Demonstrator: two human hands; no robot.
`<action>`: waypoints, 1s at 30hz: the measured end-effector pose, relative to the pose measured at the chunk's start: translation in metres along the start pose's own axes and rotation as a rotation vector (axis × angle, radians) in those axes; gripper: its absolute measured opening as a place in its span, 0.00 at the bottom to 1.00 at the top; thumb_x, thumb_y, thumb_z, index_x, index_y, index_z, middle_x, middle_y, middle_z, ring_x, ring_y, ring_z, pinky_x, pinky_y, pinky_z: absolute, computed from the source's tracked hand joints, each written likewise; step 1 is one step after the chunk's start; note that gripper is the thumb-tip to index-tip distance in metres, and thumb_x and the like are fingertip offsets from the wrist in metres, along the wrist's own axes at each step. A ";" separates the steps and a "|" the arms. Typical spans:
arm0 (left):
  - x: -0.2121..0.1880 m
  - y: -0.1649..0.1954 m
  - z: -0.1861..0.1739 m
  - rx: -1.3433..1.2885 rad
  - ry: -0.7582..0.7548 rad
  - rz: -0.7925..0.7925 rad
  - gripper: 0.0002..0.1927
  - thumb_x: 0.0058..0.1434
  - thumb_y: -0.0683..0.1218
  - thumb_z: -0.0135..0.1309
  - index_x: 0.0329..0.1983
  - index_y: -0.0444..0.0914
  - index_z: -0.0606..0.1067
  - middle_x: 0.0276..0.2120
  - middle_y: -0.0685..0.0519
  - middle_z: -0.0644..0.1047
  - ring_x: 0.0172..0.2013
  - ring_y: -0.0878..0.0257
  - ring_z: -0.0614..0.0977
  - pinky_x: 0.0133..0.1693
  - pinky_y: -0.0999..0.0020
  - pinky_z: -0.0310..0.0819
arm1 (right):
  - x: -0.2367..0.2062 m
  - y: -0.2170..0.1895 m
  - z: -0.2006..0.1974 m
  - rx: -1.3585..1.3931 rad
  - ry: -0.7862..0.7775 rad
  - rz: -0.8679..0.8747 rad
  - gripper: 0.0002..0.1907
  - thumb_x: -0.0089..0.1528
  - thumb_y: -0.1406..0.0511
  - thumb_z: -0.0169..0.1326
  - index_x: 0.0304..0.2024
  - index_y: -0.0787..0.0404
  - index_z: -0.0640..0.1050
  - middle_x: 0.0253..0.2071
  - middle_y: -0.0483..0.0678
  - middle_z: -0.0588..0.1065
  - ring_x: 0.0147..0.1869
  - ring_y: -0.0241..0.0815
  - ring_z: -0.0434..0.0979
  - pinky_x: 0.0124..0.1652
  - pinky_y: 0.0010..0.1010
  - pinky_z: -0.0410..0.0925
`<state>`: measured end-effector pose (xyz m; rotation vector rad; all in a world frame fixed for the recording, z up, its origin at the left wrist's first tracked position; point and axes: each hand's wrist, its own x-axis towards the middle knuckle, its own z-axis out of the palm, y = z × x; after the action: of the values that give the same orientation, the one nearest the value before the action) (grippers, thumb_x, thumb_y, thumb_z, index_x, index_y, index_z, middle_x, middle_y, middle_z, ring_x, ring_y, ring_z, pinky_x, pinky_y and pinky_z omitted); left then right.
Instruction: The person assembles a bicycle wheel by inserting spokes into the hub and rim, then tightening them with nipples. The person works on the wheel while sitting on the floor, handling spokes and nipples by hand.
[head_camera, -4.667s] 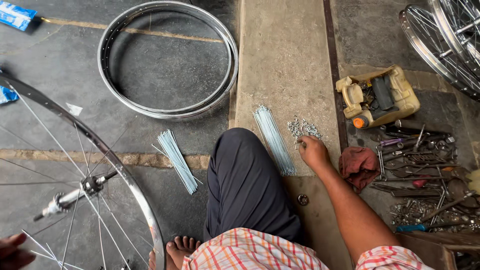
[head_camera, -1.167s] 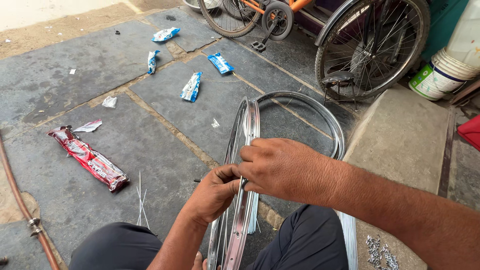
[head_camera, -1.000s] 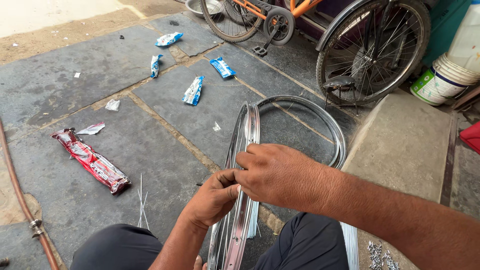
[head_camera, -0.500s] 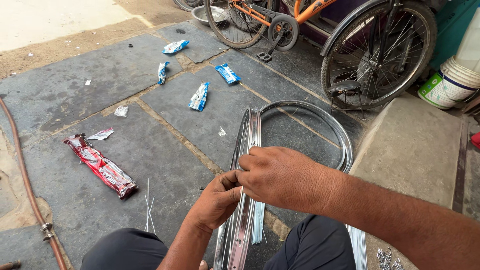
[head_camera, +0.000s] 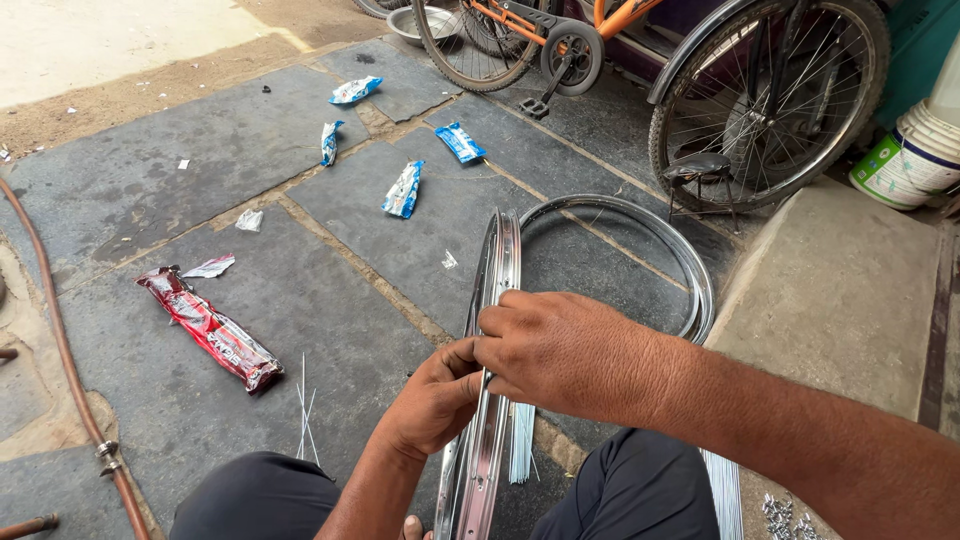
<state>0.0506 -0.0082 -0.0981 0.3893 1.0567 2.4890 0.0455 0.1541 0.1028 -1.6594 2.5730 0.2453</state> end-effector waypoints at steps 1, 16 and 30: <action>0.000 -0.001 0.000 -0.017 0.004 -0.014 0.22 0.60 0.49 0.61 0.52 0.31 0.76 0.43 0.44 0.81 0.50 0.55 0.82 0.54 0.54 0.78 | -0.001 0.000 0.000 0.006 0.032 -0.013 0.14 0.60 0.61 0.61 0.43 0.64 0.79 0.37 0.48 0.74 0.43 0.42 0.75 0.43 0.35 0.75; 0.003 -0.002 0.002 -0.068 0.108 0.000 0.20 0.58 0.46 0.65 0.50 0.32 0.76 0.42 0.46 0.80 0.48 0.57 0.81 0.54 0.59 0.77 | -0.002 0.005 0.001 0.085 0.088 0.001 0.16 0.59 0.62 0.60 0.45 0.65 0.79 0.40 0.51 0.75 0.46 0.44 0.75 0.39 0.33 0.75; 0.001 -0.005 -0.006 -0.055 0.080 -0.015 0.19 0.60 0.46 0.62 0.52 0.31 0.76 0.43 0.43 0.80 0.48 0.55 0.82 0.51 0.57 0.78 | -0.002 0.004 0.002 0.115 0.100 0.015 0.15 0.59 0.61 0.60 0.43 0.64 0.79 0.42 0.50 0.74 0.48 0.43 0.74 0.43 0.33 0.75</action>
<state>0.0485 -0.0085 -0.1056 0.2662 1.0159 2.5325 0.0428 0.1583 0.1016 -1.6537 2.6159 0.0145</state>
